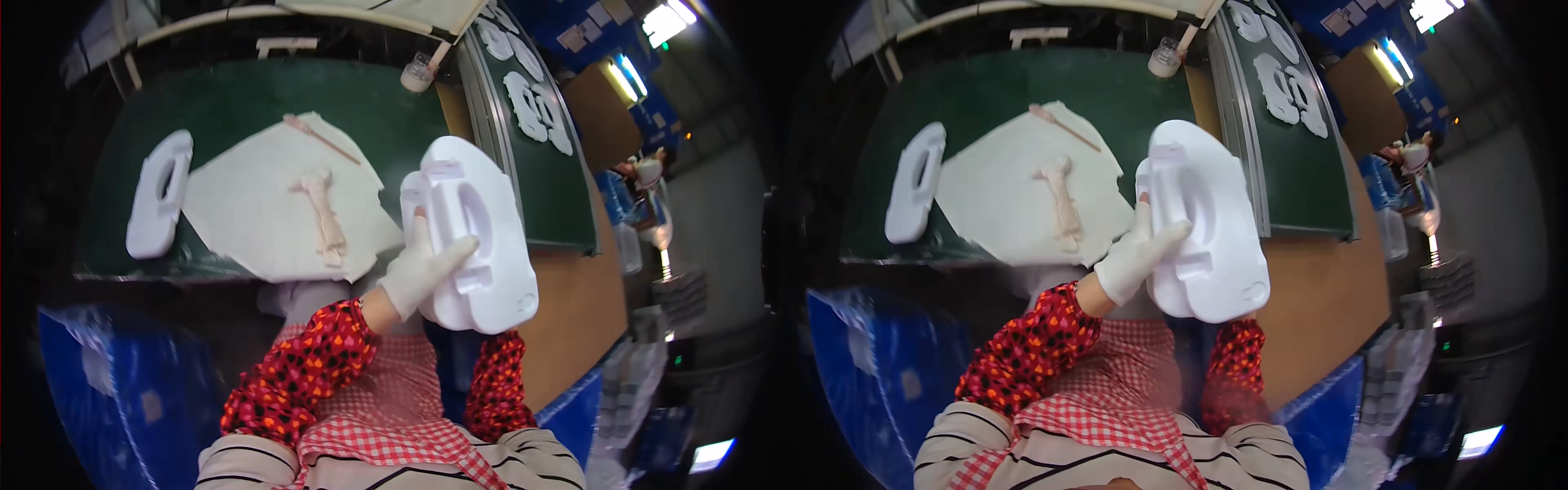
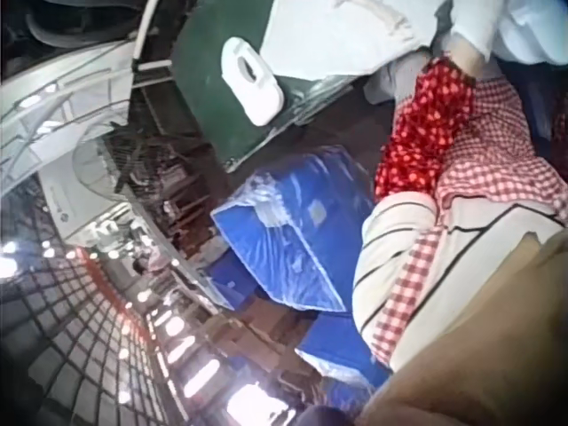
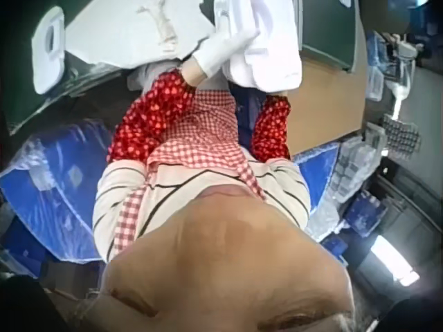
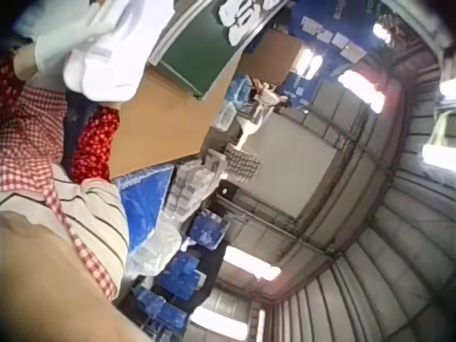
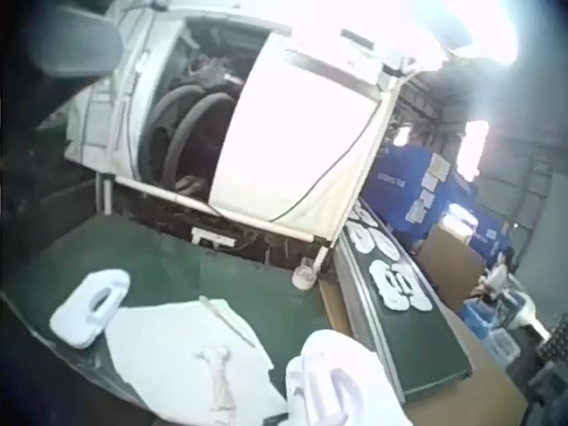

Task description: The recorder is cleaning, inspecting, and stacking white plastic components at a manual assembly station.

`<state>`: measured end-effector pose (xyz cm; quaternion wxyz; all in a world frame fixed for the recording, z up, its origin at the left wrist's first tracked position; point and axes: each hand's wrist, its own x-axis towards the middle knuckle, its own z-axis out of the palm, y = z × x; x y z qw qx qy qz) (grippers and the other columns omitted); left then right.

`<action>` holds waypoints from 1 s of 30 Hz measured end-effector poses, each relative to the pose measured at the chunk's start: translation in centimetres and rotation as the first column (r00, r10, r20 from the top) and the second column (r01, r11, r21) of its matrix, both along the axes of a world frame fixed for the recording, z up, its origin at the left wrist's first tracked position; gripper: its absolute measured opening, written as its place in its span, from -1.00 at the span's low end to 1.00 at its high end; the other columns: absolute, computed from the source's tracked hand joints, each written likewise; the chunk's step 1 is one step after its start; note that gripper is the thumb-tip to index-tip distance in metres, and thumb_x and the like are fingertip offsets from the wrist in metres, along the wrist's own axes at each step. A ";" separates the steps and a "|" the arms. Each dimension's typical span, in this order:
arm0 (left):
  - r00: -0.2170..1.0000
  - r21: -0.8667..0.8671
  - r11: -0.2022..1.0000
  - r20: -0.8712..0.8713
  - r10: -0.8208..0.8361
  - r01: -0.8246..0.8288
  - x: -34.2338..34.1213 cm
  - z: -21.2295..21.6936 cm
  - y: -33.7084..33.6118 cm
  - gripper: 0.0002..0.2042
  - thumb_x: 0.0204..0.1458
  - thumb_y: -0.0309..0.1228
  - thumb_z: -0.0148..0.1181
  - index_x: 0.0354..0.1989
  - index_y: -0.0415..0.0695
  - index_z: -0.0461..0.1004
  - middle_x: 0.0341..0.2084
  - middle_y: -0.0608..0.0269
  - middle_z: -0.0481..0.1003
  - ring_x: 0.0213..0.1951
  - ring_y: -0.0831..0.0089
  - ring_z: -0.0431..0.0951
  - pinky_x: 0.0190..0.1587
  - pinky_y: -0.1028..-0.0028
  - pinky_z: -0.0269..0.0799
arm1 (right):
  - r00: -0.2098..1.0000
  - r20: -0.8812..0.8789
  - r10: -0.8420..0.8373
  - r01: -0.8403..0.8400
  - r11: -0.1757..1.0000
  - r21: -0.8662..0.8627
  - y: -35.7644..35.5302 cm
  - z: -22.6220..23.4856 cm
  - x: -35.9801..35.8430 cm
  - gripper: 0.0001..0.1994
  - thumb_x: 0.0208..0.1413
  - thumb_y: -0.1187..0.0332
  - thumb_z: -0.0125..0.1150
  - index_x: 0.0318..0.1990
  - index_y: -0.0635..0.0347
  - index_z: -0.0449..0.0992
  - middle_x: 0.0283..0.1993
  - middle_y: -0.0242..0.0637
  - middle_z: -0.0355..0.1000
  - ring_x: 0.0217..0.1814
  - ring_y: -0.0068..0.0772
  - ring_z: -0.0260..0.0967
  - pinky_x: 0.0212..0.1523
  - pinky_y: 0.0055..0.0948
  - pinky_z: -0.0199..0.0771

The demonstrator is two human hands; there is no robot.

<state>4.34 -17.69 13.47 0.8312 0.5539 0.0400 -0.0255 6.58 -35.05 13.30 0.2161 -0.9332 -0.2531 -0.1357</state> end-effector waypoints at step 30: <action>0.966 0.004 0.976 0.145 -0.215 0.217 -13.2 -2.5 -1.4 -0.35 0.06 -0.17 0.12 0.23 -0.30 0.07 0.16 -0.23 0.22 0.17 0.03 0.30 0.16 0.30 0.27 | 0.864 -0.309 0.398 -0.088 0.722 0.686 -9.2 0.9 -10.1 -0.47 0.17 0.13 0.02 0.21 0.26 0.20 0.16 -0.03 0.25 0.18 -0.17 0.25 0.19 -0.27 0.26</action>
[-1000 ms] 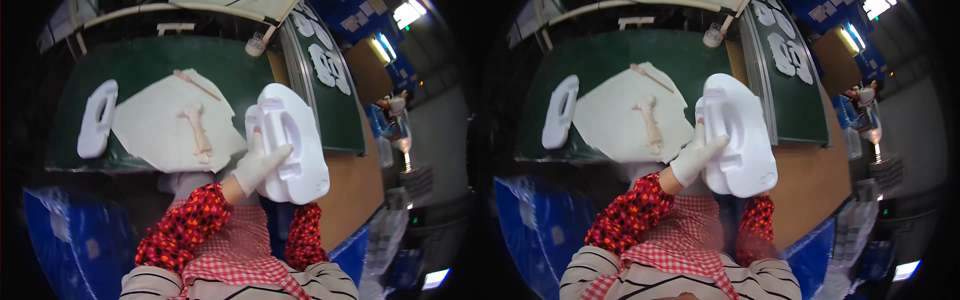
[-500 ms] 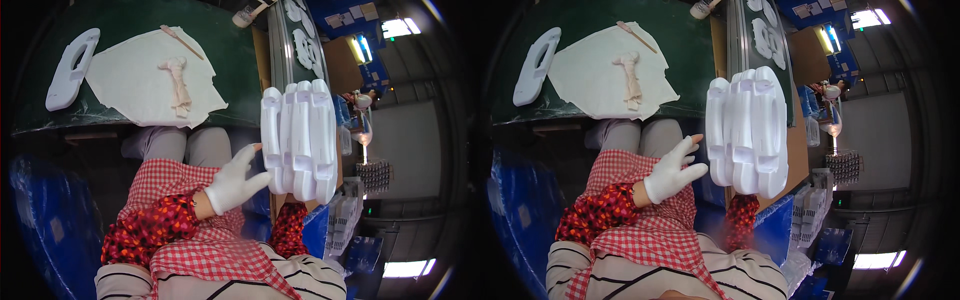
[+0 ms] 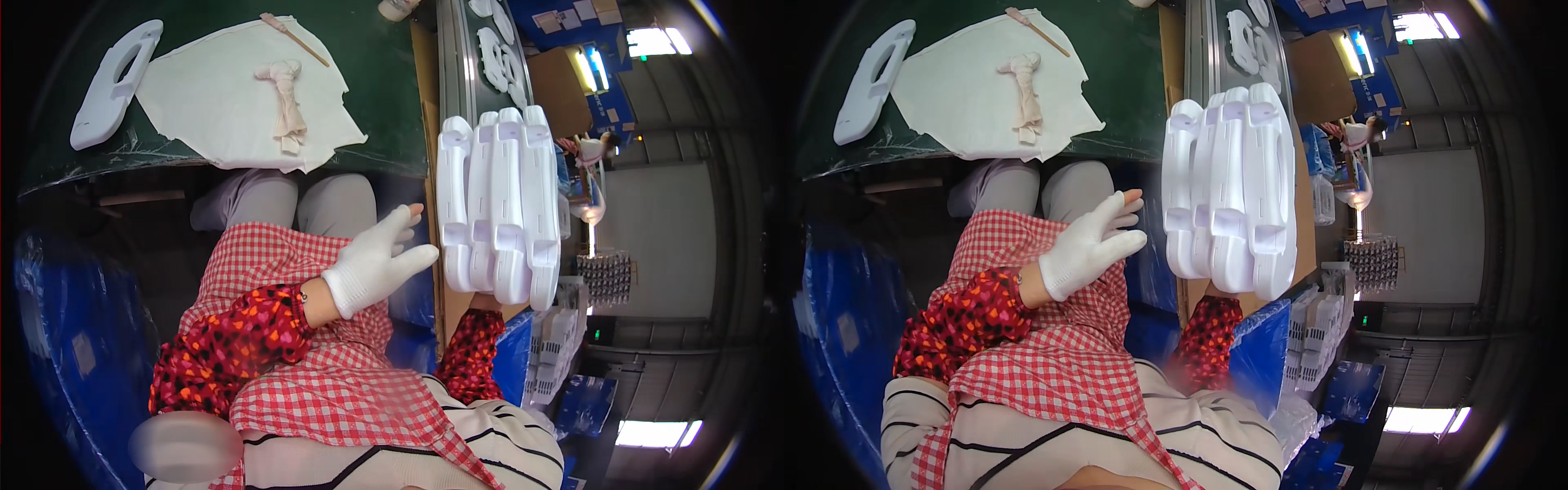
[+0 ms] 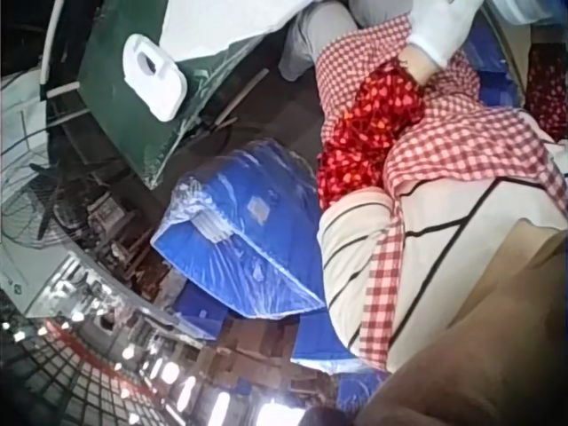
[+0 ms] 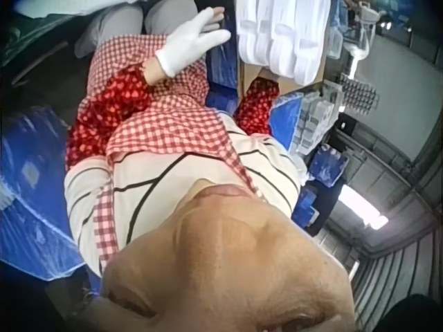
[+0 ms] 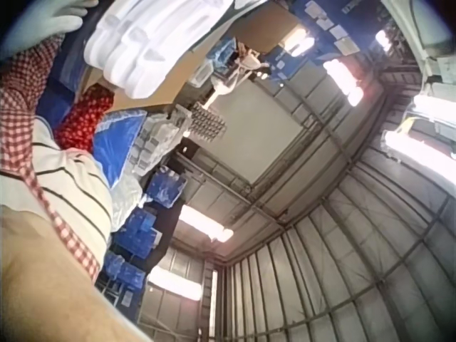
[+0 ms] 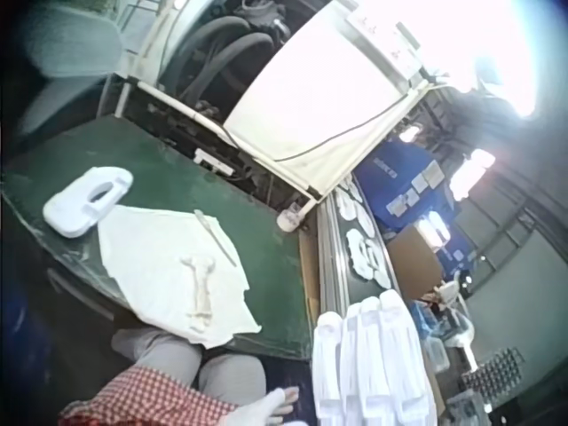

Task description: The recorder is cleaning, inspecting, and stacking white plastic components at a manual assembly station.

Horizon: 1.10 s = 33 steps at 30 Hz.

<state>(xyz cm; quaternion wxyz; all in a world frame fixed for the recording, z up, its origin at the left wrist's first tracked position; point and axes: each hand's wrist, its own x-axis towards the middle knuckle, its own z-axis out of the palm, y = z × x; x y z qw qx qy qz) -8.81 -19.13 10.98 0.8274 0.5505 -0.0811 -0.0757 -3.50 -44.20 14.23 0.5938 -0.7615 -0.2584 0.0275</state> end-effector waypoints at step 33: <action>0.928 0.568 0.777 0.368 0.054 -0.271 3.3 -1.1 -2.3 -0.55 0.09 -0.25 -0.11 0.16 -0.12 0.21 -0.05 0.05 0.33 -0.06 0.01 0.39 -0.01 0.16 0.34 | 0.955 -0.209 0.210 0.029 0.635 0.772 -2.4 -4.4 -0.4 -0.52 0.23 0.14 -0.05 0.20 0.23 0.15 0.15 -0.10 0.20 0.15 -0.22 0.22 0.21 -0.26 0.24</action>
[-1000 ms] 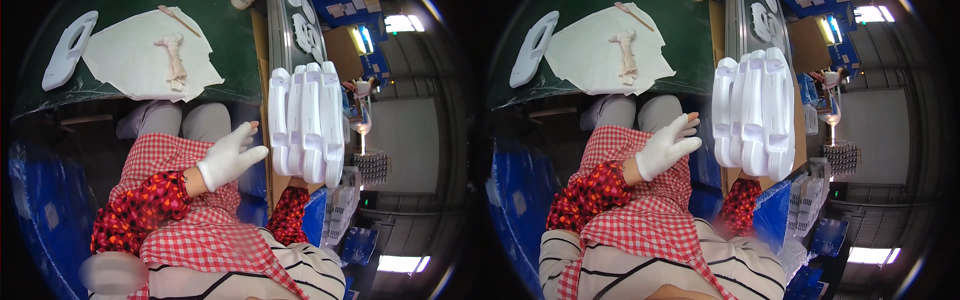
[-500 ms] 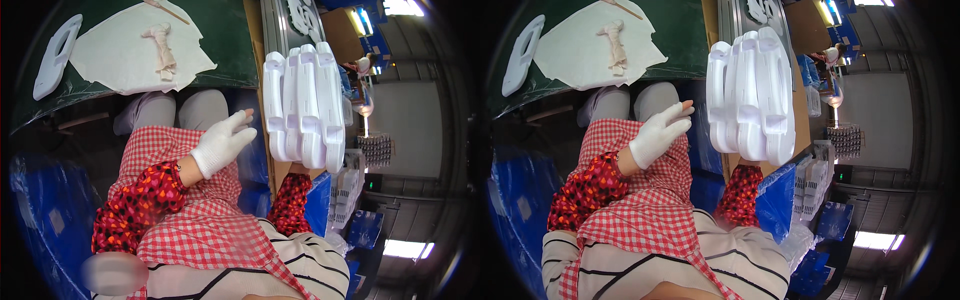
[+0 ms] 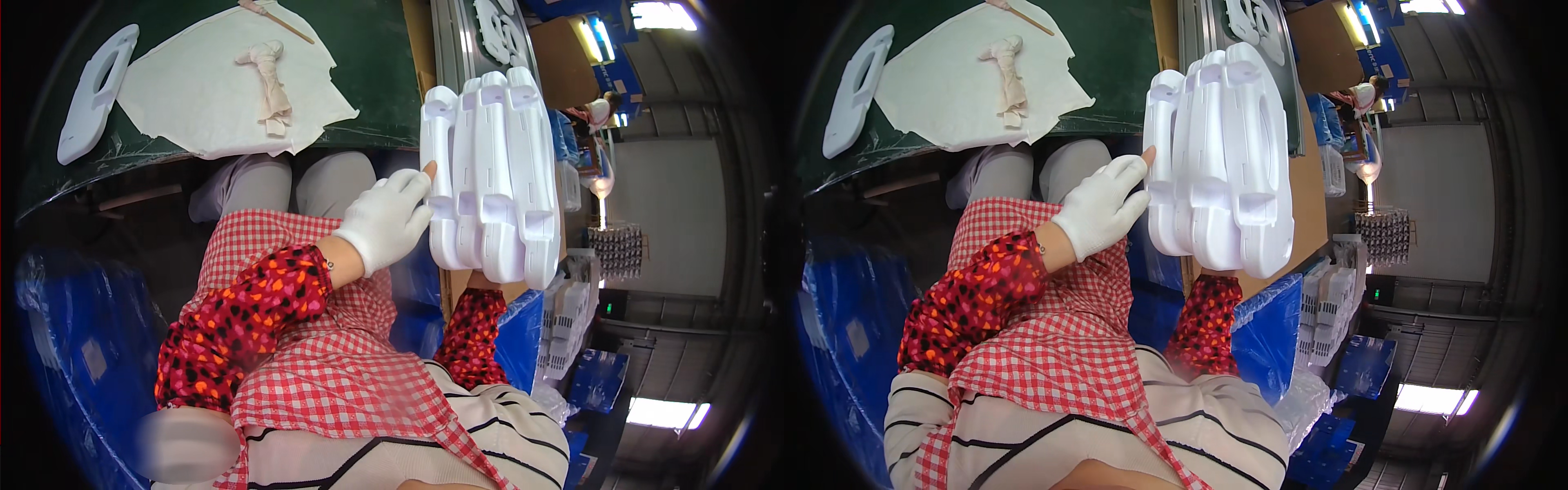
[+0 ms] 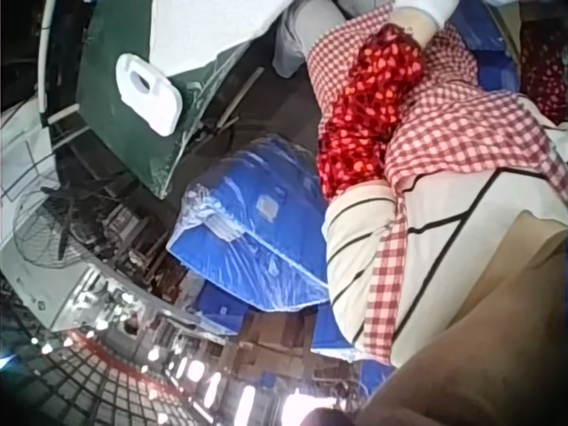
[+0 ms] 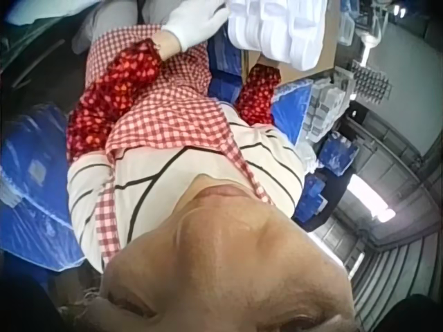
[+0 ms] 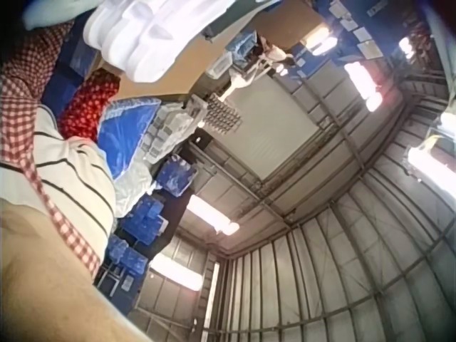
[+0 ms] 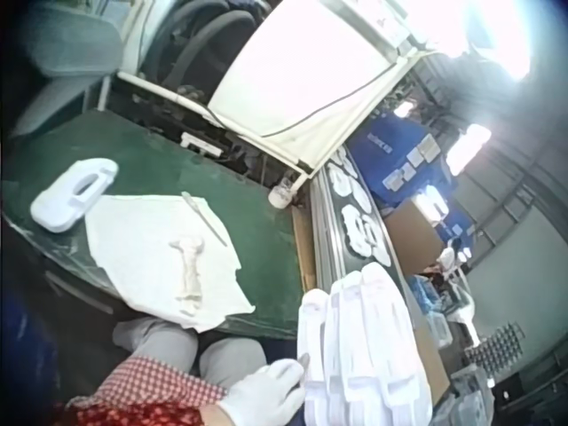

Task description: The recorder is cleaning, inspecting, and stacking white plastic components at a manual assembly station.

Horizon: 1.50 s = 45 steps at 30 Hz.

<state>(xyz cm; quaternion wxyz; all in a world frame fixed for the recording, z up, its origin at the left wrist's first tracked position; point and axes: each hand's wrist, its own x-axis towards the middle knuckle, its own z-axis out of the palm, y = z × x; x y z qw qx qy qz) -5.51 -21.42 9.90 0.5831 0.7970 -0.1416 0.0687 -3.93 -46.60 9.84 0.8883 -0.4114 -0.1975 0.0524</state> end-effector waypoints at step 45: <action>0.997 -0.248 0.965 0.044 -0.070 0.079 -4.9 0.5 0.9 -0.61 -0.03 -0.36 0.16 0.00 -0.21 0.37 0.16 -0.18 0.21 -0.14 0.00 0.50 -0.08 0.32 0.43 | 0.970 0.127 0.209 -0.187 0.969 -0.164 9.5 5.0 2.1 -0.74 0.22 0.23 -0.02 -0.06 0.17 0.23 -0.13 -0.24 0.14 -0.08 -0.34 0.17 0.11 -0.23 0.28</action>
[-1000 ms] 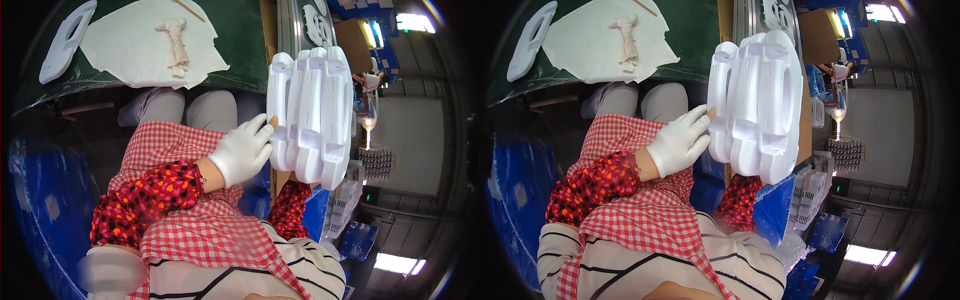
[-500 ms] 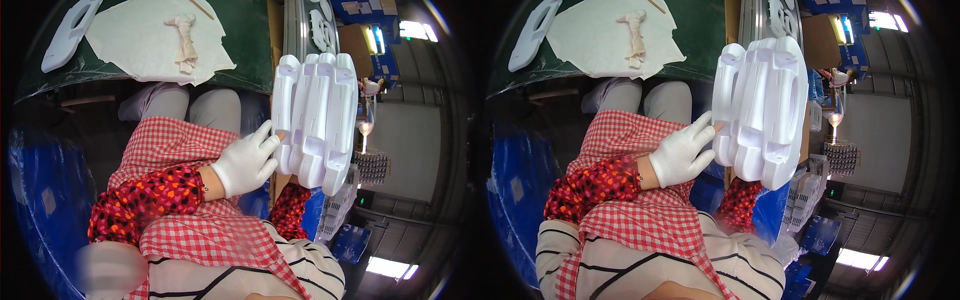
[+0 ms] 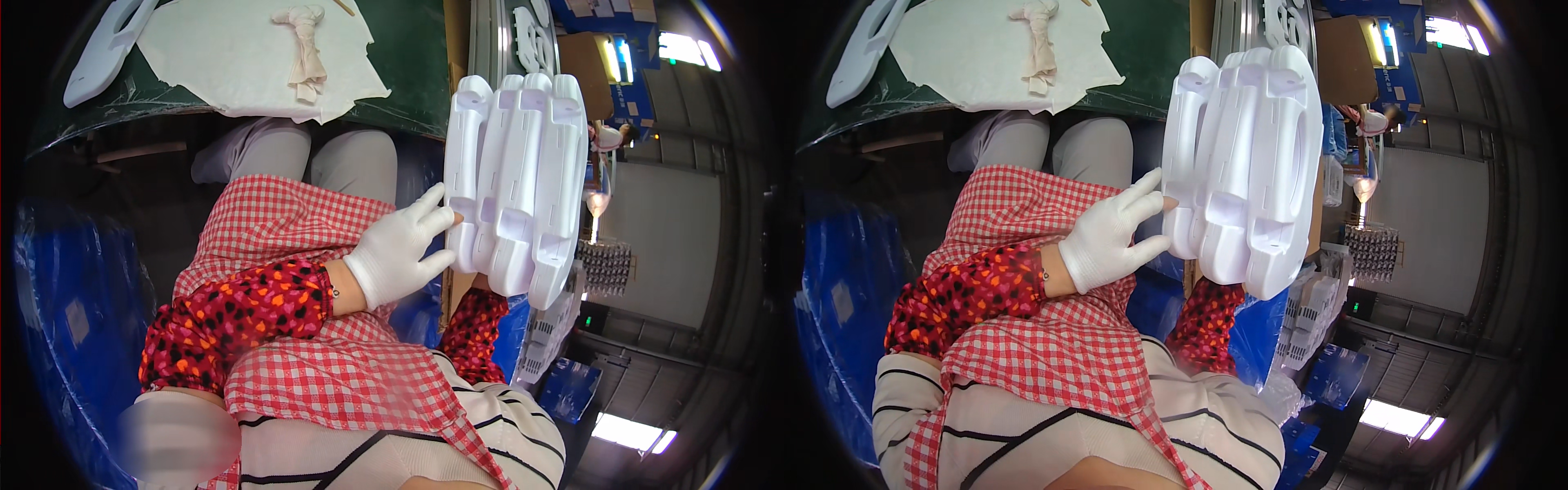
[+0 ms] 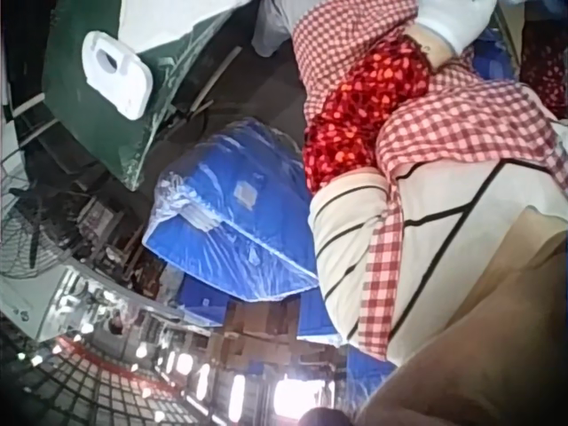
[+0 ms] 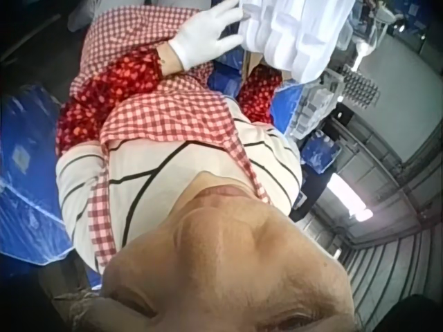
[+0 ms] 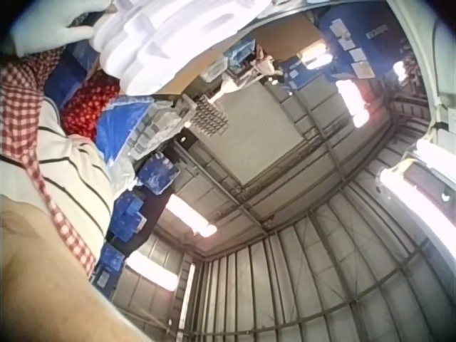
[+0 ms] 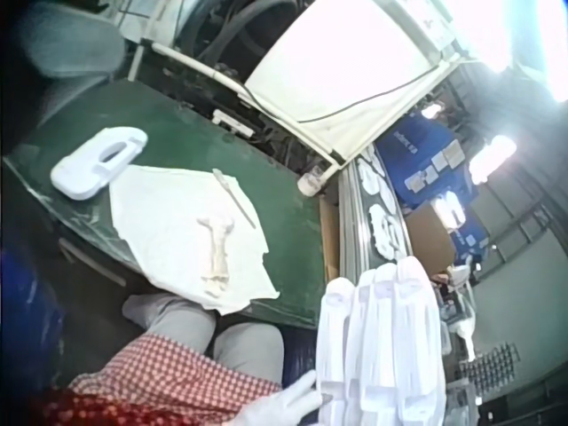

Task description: The recorder is cleaning, inspecting, and stacking white plastic components at a manual assembly station.

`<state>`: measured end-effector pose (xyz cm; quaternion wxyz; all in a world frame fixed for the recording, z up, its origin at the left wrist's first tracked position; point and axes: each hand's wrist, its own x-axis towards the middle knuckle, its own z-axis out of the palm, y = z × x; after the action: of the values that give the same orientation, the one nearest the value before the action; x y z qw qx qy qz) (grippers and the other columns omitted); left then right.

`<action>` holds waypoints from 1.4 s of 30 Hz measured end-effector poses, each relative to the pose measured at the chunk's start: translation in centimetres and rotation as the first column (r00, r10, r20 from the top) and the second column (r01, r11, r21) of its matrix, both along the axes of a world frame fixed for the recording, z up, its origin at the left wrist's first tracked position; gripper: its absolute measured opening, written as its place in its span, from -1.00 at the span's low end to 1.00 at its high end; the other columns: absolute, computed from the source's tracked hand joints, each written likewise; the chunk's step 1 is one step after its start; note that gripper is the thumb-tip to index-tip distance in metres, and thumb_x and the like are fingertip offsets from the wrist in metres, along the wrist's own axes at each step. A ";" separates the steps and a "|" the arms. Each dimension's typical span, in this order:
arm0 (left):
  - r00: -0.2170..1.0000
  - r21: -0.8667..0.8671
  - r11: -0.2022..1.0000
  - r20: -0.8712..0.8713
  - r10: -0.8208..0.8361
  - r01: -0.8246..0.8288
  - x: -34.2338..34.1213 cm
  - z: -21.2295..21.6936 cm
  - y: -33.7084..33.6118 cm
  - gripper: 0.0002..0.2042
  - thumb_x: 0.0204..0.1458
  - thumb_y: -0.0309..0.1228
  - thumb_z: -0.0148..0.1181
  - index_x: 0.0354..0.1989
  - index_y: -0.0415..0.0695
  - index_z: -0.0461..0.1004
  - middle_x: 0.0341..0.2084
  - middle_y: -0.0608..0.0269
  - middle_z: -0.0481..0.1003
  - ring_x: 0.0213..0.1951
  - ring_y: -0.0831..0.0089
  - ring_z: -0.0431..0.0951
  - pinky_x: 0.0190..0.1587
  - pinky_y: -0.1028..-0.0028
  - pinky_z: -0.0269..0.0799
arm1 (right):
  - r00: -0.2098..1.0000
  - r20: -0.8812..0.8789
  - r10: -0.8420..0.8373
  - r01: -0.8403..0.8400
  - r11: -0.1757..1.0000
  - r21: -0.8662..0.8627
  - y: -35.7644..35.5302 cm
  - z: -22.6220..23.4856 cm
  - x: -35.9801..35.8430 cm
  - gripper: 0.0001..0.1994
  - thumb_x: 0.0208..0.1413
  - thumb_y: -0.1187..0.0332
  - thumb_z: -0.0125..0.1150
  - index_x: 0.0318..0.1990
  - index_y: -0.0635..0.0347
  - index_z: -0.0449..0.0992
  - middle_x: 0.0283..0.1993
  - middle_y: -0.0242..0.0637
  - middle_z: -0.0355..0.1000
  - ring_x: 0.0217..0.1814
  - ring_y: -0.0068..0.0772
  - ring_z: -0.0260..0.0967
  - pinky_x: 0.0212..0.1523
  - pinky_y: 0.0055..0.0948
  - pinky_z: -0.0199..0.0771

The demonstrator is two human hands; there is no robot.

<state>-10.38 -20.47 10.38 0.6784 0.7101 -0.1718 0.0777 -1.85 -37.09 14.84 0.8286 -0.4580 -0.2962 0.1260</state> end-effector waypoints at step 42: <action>0.805 -0.303 0.951 -0.549 -0.225 0.059 0.2 0.8 0.3 -0.65 0.01 -0.23 0.18 -0.22 -0.33 0.48 -0.54 0.19 0.57 -0.56 0.56 0.54 -0.50 0.58 0.46 | 0.952 0.233 0.200 -0.188 0.980 -0.071 10.1 3.6 -0.4 -0.89 0.21 0.32 0.01 -0.30 0.11 0.31 -0.40 -0.36 0.09 -0.30 -0.46 0.12 0.02 -0.21 0.32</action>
<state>-10.20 -20.16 11.18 0.7930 0.5851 0.0012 -0.1698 -2.23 -26.99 18.44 0.7593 -0.4585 -0.4340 0.1579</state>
